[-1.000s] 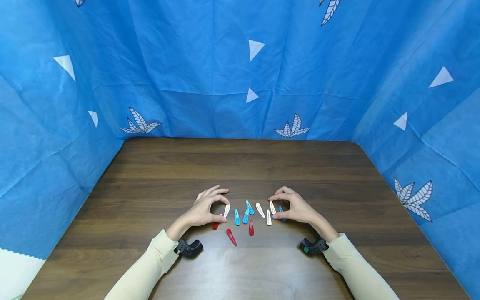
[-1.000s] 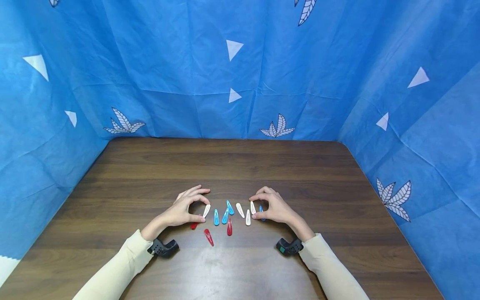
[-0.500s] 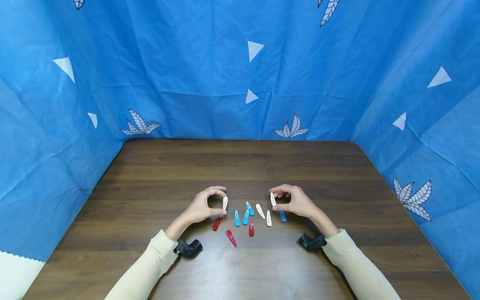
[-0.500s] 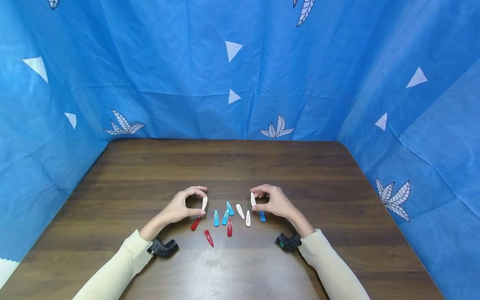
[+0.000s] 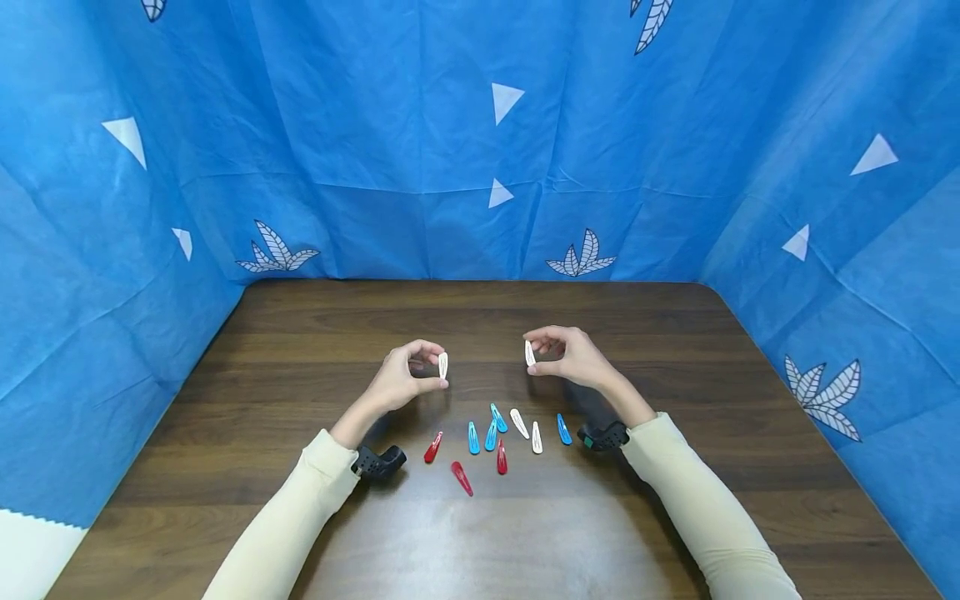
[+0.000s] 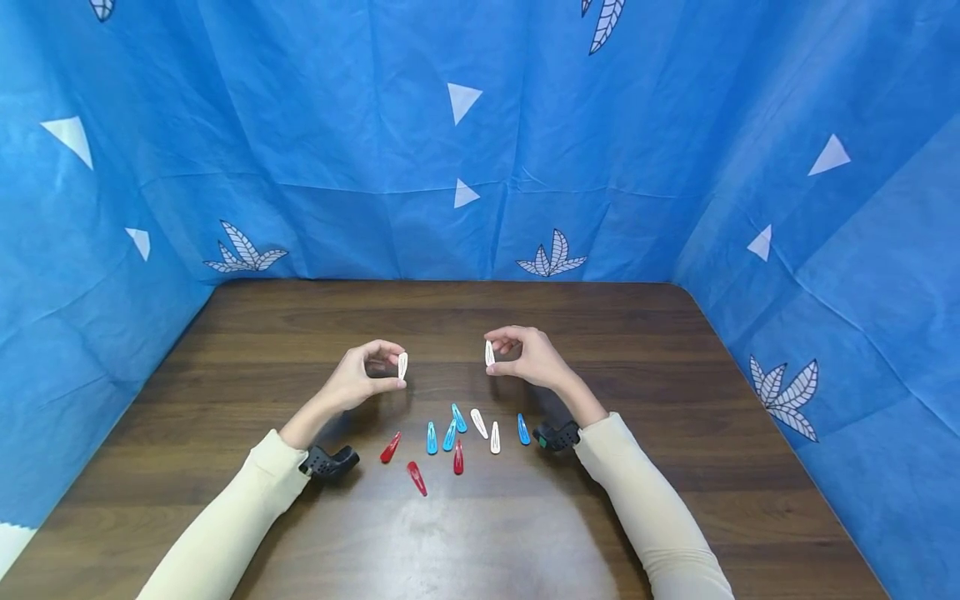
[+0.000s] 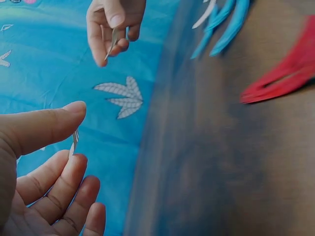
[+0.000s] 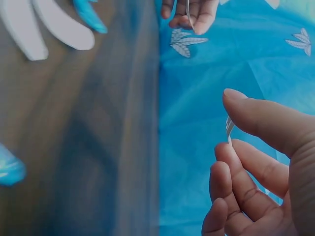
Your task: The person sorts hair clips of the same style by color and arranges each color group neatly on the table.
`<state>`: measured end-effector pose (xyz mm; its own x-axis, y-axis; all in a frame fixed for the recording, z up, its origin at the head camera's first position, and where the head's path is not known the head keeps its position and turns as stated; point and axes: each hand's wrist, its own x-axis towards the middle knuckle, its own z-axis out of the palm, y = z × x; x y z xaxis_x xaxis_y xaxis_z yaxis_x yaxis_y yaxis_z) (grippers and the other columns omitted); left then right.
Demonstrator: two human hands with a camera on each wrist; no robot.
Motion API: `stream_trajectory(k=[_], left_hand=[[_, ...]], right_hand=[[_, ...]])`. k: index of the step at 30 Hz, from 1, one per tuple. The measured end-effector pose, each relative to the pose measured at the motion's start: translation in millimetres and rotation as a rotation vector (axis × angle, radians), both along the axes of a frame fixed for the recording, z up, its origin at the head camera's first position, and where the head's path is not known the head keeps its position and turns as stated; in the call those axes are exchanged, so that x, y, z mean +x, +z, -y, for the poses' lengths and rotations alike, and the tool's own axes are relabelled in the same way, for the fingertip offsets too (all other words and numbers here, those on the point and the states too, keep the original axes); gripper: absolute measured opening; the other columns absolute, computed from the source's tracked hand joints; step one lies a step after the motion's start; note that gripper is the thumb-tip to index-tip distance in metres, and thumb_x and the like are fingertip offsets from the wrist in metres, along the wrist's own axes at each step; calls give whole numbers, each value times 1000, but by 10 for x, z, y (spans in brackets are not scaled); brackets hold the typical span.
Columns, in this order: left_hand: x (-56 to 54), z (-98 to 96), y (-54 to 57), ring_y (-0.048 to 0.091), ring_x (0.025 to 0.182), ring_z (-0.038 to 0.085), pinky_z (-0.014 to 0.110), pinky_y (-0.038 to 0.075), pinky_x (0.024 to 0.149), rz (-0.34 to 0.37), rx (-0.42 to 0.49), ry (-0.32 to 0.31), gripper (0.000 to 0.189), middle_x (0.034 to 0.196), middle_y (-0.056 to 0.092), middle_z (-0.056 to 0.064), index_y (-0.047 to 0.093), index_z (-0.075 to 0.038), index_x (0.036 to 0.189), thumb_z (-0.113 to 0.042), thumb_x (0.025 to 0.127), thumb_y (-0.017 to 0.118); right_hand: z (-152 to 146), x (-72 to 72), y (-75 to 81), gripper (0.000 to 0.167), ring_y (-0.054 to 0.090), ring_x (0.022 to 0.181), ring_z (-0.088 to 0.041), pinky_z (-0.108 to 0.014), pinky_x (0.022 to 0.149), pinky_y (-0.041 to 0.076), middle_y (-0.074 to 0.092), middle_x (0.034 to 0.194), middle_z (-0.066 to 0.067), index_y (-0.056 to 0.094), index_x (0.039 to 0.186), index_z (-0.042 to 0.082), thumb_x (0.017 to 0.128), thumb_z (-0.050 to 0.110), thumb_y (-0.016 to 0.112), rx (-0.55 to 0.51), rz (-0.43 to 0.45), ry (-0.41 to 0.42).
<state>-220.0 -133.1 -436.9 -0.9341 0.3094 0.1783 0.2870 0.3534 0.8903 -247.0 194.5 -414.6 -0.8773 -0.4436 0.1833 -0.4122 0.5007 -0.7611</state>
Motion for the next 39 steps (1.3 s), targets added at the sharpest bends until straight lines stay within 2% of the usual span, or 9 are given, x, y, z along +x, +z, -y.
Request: stream_trajectory(k=[3, 8, 11, 16, 20, 26, 30, 34, 39], left_hand=[[-92, -22, 72, 66, 107, 44, 59, 52, 104, -3, 4, 13, 42, 107, 69, 24, 66, 9, 121, 2, 84, 83], [-294, -43, 168, 66, 109, 45, 57, 53, 104, 18, 13, 15, 43, 110, 68, 25, 65, 11, 123, 5, 84, 82], [-431, -50, 201, 66, 108, 43, 49, 55, 101, 27, 19, 13, 44, 111, 68, 26, 64, 13, 124, 6, 84, 81], [-607, -61, 197, 66, 104, 38, 25, 52, 87, 62, 27, 47, 45, 111, 67, 24, 63, 13, 125, 7, 84, 80], [-720, -69, 143, 65, 106, 37, 20, 48, 84, 92, 28, 71, 46, 111, 67, 21, 63, 13, 126, 7, 84, 80], [-817, -92, 66, 64, 103, 30, 22, 48, 85, 110, 13, 99, 45, 109, 67, 17, 63, 12, 125, 6, 84, 80], [-850, -97, 1, 64, 100, 25, 20, 47, 84, 134, -2, 109, 46, 109, 68, 17, 63, 11, 126, 6, 84, 80], [-868, -95, -70, 64, 102, 28, 21, 46, 84, 140, -23, 120, 45, 110, 68, 18, 64, 11, 126, 6, 84, 80], [-881, -95, -162, 63, 109, 35, 31, 48, 93, 142, -84, 123, 44, 112, 69, 20, 64, 10, 125, 4, 85, 80]], right_hand=[[110, -127, 71, 49, 64, 90, -25, -27, 77, 51, 71, 102, -18, 69, 129, -9, 84, 2, 85, -58, 25, -1], [322, -354, 152, 51, 61, 87, -14, -21, 75, 52, 69, 103, -18, 67, 132, -10, 84, -5, 82, -188, 122, -34], [454, -479, 153, 52, 61, 84, -11, -18, 73, 53, 69, 102, -15, 66, 133, -11, 84, -7, 81, -228, 157, -54], [667, -621, 114, 52, 61, 79, -7, -17, 72, 52, 69, 100, -13, 65, 132, -12, 83, -8, 81, -217, 169, -74], [820, -700, 52, 53, 62, 80, -9, -17, 71, 52, 70, 103, -17, 65, 133, -12, 83, -8, 82, -163, 176, -90], [1025, -784, -61, 56, 68, 89, -18, -21, 75, 52, 71, 109, -17, 65, 136, -8, 83, -3, 83, -79, 213, -101], [1112, -796, -139, 54, 68, 89, -18, -22, 76, 51, 71, 108, -15, 68, 134, -5, 83, -3, 84, -49, 254, -118], [1156, -788, -208, 51, 68, 88, -17, -21, 74, 50, 72, 105, -13, 70, 131, -3, 82, -2, 85, -27, 274, -127], [1184, -779, -287, 49, 66, 92, -17, -20, 74, 48, 73, 105, -11, 72, 129, 0, 82, 2, 87, 27, 281, -127]])
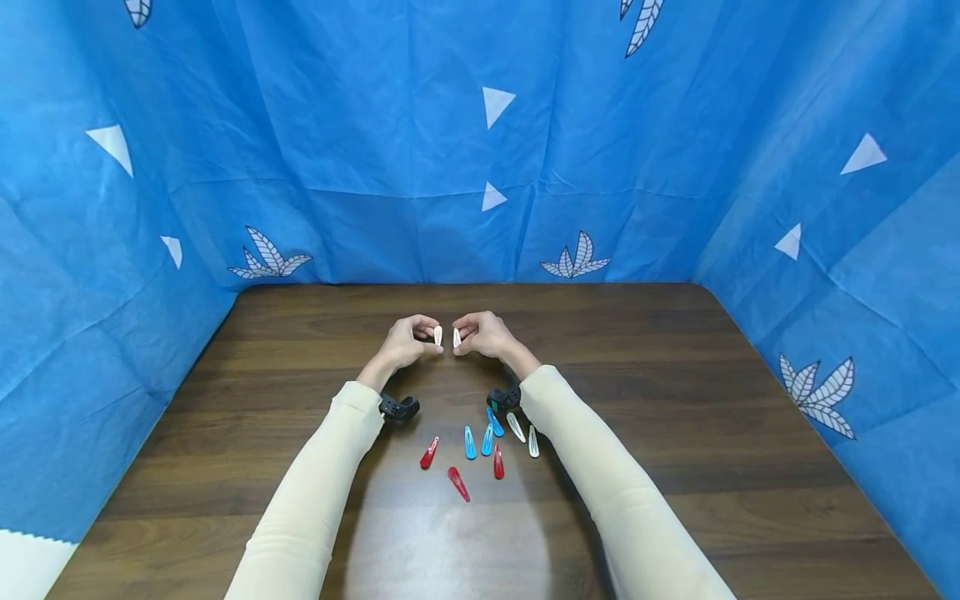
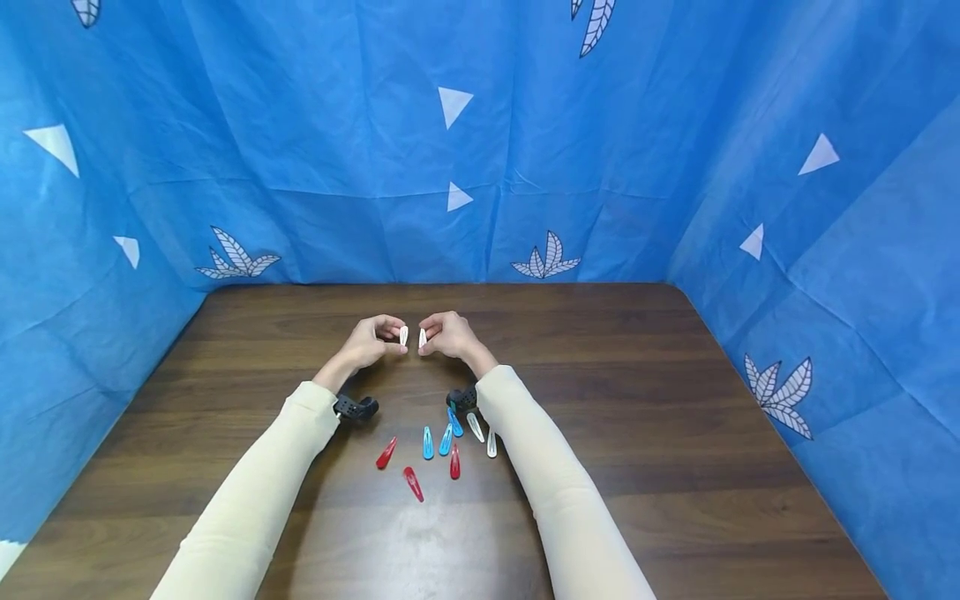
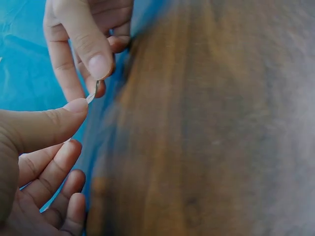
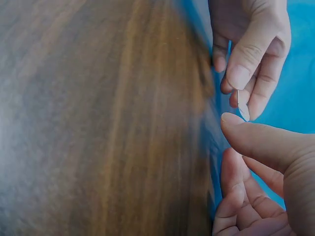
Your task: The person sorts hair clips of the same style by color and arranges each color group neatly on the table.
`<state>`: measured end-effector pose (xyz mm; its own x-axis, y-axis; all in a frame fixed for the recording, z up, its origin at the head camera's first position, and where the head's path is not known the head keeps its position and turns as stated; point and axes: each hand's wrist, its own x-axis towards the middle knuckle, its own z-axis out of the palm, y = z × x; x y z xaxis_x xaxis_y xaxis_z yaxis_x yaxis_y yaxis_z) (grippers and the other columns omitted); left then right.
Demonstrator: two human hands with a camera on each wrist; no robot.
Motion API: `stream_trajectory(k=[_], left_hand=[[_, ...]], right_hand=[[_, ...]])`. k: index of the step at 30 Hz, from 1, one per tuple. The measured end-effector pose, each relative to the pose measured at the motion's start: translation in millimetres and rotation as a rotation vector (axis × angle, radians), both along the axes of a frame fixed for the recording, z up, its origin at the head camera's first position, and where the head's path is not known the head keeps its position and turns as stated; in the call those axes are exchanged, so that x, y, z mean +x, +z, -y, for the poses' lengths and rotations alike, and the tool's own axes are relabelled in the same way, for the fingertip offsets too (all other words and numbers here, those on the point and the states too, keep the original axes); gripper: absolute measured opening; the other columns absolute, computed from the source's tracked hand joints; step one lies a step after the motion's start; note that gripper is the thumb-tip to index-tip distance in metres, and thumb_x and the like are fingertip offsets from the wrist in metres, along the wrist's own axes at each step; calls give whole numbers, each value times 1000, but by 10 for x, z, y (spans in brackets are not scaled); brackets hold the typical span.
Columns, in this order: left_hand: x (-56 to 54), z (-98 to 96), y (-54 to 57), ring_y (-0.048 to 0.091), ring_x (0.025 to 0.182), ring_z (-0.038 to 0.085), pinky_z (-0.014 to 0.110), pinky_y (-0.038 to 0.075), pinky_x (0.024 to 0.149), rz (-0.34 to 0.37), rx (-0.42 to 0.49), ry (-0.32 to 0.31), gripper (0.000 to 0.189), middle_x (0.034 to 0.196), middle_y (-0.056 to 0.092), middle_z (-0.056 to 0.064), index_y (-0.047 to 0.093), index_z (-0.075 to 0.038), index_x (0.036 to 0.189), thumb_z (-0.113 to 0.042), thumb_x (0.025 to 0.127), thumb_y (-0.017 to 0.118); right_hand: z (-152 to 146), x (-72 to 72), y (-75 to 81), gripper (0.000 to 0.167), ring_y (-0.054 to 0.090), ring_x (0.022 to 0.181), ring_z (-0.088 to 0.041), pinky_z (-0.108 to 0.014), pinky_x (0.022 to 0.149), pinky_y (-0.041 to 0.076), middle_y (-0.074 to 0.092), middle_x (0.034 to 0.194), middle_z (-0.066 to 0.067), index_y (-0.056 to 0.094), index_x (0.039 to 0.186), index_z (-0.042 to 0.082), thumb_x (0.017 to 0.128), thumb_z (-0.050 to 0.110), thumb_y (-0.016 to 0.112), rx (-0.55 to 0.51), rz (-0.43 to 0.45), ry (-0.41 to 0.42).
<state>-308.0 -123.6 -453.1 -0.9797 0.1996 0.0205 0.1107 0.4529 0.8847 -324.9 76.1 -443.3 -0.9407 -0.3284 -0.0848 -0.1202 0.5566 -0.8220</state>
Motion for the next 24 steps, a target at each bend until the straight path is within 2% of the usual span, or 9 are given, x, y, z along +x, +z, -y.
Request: stream_trajectory(k=[4, 8, 15, 24], left_hand=[[4, 0, -47, 62, 114, 37, 41, 48, 102, 7, -47, -12, 44, 115, 69, 21, 65, 9, 126, 2, 86, 81], [9, 1, -74, 61, 115, 38, 47, 47, 106, -3, -64, -13, 44, 114, 69, 22, 65, 8, 125, 1, 85, 82], [3, 2, -118, 61, 115, 36, 46, 47, 106, -15, -85, 0, 45, 113, 70, 20, 67, 7, 125, -1, 84, 84], [1, -9, -135, 62, 113, 35, 46, 47, 105, -32, -95, 7, 44, 110, 70, 18, 68, 7, 124, -1, 84, 85]], right_hand=[[18, 2, -42, 48, 65, 95, -20, -22, 76, 48, 74, 108, -11, 73, 127, 0, 82, 3, 87, 28, -8, 4], [33, 4, -58, 48, 66, 98, -21, -24, 79, 50, 74, 109, -12, 73, 127, 0, 82, 3, 88, 45, -19, 3], [63, 13, -76, 48, 64, 94, -19, -23, 78, 49, 73, 105, -11, 73, 127, 0, 82, 4, 89, 77, -24, 5], [97, 5, -83, 50, 61, 80, -12, -19, 71, 46, 71, 98, -9, 73, 127, -1, 80, 3, 90, 104, -44, 16]])
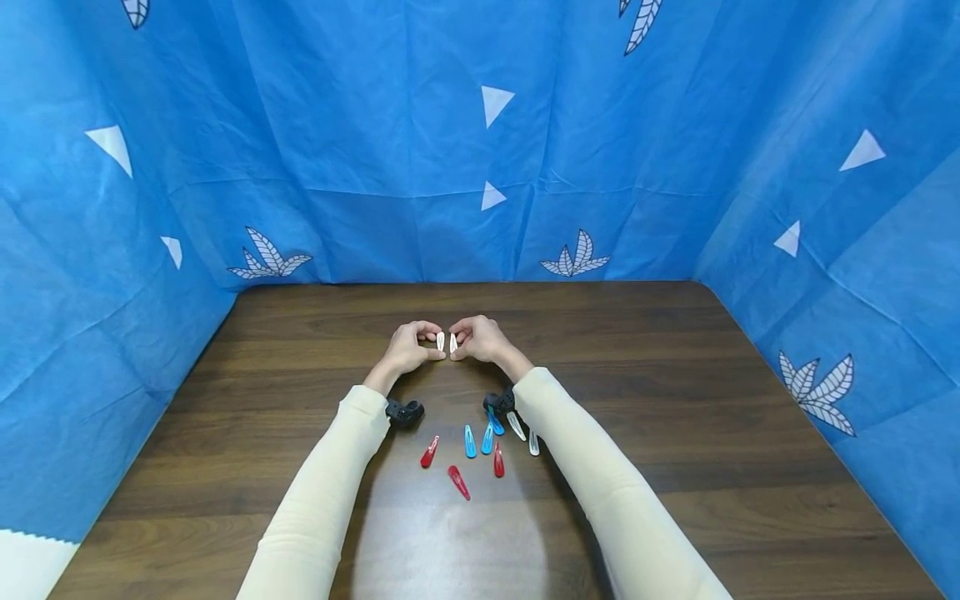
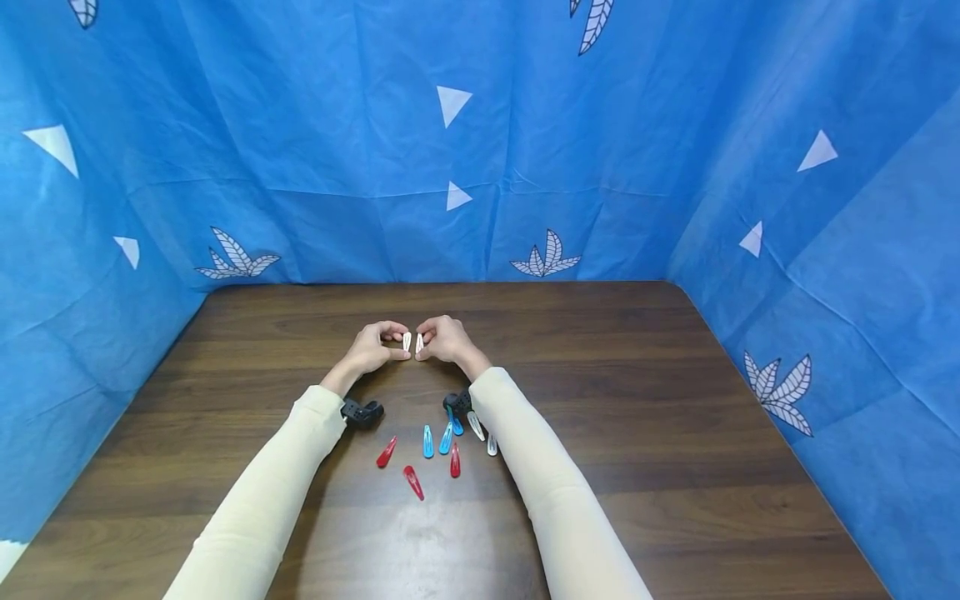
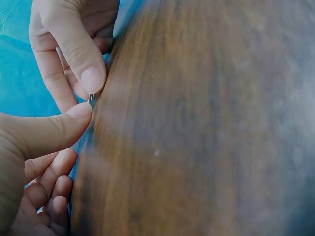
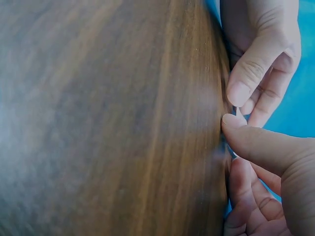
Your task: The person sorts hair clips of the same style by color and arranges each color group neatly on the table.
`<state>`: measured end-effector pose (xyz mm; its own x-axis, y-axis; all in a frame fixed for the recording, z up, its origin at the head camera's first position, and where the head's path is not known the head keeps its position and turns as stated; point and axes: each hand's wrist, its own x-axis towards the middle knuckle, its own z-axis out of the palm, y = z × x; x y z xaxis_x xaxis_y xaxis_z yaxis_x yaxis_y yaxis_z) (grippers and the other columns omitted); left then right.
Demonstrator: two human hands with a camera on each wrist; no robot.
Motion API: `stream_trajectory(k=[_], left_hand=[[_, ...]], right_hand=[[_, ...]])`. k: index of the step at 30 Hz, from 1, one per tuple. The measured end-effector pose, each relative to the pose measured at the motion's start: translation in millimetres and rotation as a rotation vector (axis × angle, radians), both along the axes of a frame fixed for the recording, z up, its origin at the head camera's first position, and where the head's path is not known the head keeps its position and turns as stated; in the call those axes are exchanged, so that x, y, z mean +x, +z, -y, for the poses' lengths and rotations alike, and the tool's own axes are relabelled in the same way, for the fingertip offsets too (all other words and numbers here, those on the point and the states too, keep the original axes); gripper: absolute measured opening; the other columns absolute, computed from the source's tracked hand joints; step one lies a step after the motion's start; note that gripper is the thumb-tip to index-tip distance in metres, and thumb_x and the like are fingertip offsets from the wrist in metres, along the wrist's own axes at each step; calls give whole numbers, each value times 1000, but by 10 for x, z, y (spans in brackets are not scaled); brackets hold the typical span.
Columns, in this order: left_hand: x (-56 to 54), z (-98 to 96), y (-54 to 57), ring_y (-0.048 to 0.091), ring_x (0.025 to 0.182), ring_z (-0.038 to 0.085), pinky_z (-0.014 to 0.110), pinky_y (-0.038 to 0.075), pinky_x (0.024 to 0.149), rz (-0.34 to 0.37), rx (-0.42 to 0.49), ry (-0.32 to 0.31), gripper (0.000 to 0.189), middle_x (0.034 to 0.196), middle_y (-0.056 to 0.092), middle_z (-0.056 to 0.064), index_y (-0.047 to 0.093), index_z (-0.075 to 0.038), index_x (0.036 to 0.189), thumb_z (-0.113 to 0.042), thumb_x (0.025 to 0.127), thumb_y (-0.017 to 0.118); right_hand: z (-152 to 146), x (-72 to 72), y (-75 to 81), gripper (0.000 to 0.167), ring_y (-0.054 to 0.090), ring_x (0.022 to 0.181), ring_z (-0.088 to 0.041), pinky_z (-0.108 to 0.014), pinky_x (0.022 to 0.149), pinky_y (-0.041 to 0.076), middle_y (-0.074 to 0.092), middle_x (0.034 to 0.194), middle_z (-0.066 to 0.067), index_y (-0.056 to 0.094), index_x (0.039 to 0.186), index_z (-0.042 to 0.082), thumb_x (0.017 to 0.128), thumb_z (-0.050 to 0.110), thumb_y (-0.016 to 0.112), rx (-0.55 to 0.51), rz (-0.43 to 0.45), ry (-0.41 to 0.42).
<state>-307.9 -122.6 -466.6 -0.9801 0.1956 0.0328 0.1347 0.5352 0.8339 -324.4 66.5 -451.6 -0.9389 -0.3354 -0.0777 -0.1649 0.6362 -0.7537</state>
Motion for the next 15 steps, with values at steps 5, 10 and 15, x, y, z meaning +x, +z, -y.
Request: stream_trajectory(k=[5, 10, 15], left_hand=[[6, -9, 2, 63, 111, 36, 46, 48, 103, -29, -17, -3, 45, 108, 70, 20, 69, 8, 123, -2, 82, 86], [12, -8, -13, 62, 110, 36, 46, 48, 102, -39, -25, -4, 46, 107, 70, 19, 69, 8, 123, -3, 82, 87], [14, -8, -22, 60, 112, 36, 47, 46, 104, -39, -41, 2, 46, 108, 69, 18, 70, 6, 124, -5, 83, 87]], right_hand=[[8, -1, 10, 50, 59, 85, -14, -20, 73, 44, 72, 100, -9, 74, 128, 0, 81, 5, 89, 28, -17, 7], [11, -9, -5, 52, 61, 88, -17, -20, 74, 44, 73, 103, -10, 73, 130, 1, 81, 6, 89, 38, -10, 15], [15, 0, -4, 54, 59, 88, -17, -22, 75, 45, 72, 103, -10, 71, 132, 1, 82, 6, 89, 33, 0, 20]])
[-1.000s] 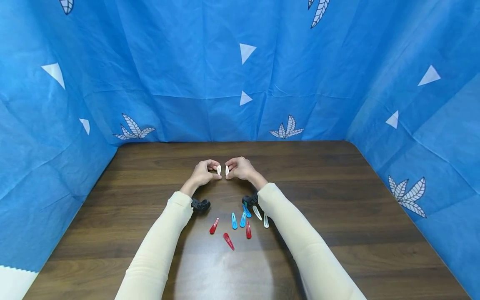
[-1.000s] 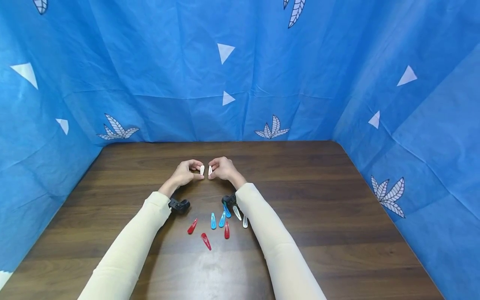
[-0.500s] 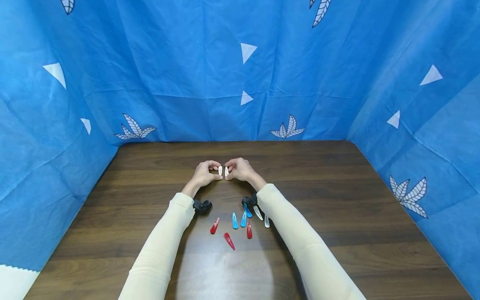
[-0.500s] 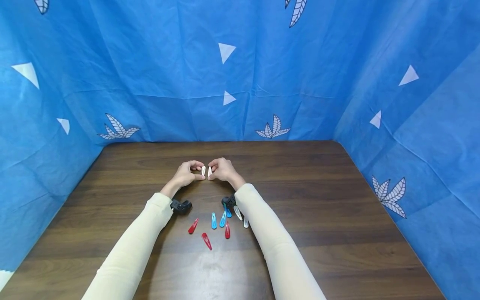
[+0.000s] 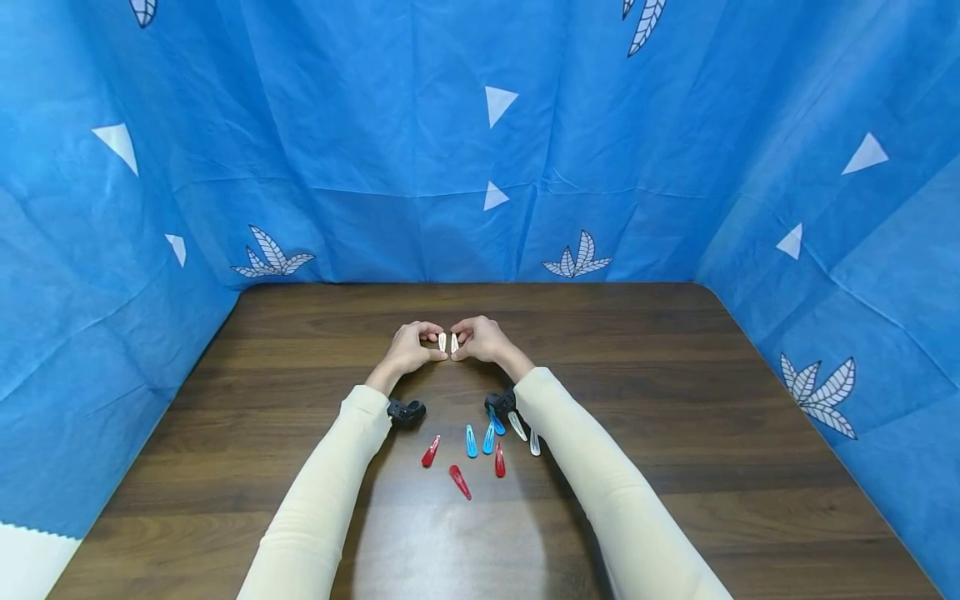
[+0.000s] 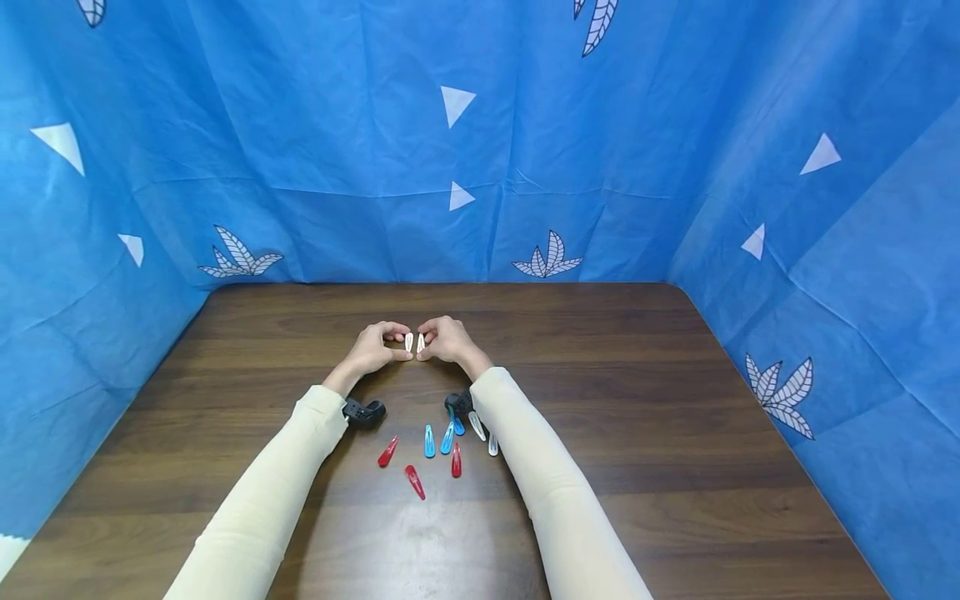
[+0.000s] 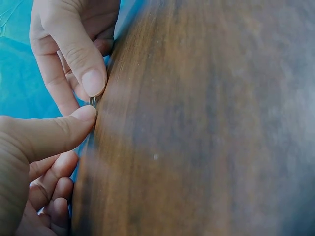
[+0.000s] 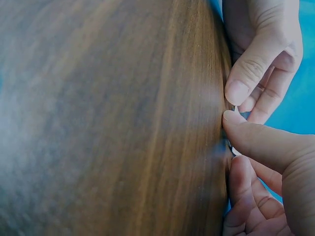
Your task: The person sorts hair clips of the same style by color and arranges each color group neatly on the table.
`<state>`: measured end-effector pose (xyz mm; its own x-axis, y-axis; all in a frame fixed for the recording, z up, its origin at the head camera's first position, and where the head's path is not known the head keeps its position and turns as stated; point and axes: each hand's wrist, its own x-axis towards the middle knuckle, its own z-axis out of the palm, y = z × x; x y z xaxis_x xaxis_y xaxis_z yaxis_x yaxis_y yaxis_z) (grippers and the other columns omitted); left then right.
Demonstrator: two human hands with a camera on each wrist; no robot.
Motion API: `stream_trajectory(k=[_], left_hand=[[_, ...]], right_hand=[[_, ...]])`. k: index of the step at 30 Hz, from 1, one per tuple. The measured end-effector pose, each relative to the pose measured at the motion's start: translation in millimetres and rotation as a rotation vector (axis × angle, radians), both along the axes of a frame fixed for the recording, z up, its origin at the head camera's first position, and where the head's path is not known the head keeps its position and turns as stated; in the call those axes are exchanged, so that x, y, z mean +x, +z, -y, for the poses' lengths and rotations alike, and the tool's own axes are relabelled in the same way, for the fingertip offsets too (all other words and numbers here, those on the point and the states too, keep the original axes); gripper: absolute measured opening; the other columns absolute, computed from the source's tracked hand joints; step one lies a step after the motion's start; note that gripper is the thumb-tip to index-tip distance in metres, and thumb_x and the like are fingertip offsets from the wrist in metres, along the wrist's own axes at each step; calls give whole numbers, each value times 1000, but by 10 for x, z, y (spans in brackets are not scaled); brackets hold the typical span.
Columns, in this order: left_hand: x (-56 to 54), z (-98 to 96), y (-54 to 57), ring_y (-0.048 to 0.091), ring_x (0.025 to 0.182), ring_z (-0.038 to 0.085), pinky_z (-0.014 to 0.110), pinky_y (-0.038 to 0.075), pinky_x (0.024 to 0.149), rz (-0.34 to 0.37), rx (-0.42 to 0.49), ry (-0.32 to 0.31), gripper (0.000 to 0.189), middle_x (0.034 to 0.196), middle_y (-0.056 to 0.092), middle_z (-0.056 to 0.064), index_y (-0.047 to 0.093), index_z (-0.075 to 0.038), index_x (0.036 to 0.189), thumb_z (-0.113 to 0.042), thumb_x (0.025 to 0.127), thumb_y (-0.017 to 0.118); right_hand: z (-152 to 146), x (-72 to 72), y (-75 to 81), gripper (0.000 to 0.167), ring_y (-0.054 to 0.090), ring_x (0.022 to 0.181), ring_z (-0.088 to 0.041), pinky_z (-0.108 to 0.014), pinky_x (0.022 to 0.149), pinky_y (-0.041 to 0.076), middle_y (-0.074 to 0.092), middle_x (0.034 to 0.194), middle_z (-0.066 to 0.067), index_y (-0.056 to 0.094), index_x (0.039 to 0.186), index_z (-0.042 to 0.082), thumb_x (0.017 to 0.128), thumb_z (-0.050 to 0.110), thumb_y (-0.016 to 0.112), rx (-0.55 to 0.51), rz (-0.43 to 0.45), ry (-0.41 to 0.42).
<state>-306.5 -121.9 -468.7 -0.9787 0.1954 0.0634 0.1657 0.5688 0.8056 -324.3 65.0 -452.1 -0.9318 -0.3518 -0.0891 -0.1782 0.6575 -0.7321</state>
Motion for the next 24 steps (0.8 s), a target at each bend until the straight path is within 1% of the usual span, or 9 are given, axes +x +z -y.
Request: stream_trajectory(k=[5, 11, 15, 19, 24], left_hand=[[-10, 10, -12, 59, 113, 36, 48, 44, 106, -8, -12, -1, 47, 108, 69, 18, 70, 6, 126, -7, 83, 87], [-14, 23, -22, 60, 113, 37, 48, 45, 106, -12, -6, -10, 50, 109, 69, 18, 69, 7, 128, -7, 83, 87], [-2, 32, -21, 61, 114, 37, 49, 45, 106, -22, -6, -17, 53, 109, 70, 19, 68, 7, 130, -8, 83, 87], [9, 43, -21, 63, 114, 38, 48, 47, 105, -19, 26, -20, 57, 109, 71, 20, 66, 8, 133, -7, 82, 87], [37, 60, 4, 63, 114, 40, 49, 49, 105, -31, 57, -33, 58, 116, 70, 24, 63, 9, 136, -6, 84, 86]], right_hand=[[-3, 10, 6, 55, 58, 88, -17, -23, 75, 45, 71, 103, -11, 70, 134, 1, 82, 5, 88, -1, 2, 0], [-10, 12, -2, 56, 58, 88, -17, -22, 75, 44, 71, 104, -11, 69, 136, 1, 83, 5, 88, -6, 2, 6], [-29, 15, 2, 59, 58, 87, -16, -22, 73, 45, 70, 106, -12, 67, 138, 0, 84, 5, 87, -13, 7, 25], [-62, 14, 24, 62, 65, 88, -18, -22, 74, 49, 72, 109, -15, 64, 140, -1, 83, 5, 87, -40, 20, 47], [-130, 14, 59, 63, 73, 99, -25, -26, 82, 56, 72, 115, -18, 62, 142, -3, 84, 3, 85, -89, 42, 60]])
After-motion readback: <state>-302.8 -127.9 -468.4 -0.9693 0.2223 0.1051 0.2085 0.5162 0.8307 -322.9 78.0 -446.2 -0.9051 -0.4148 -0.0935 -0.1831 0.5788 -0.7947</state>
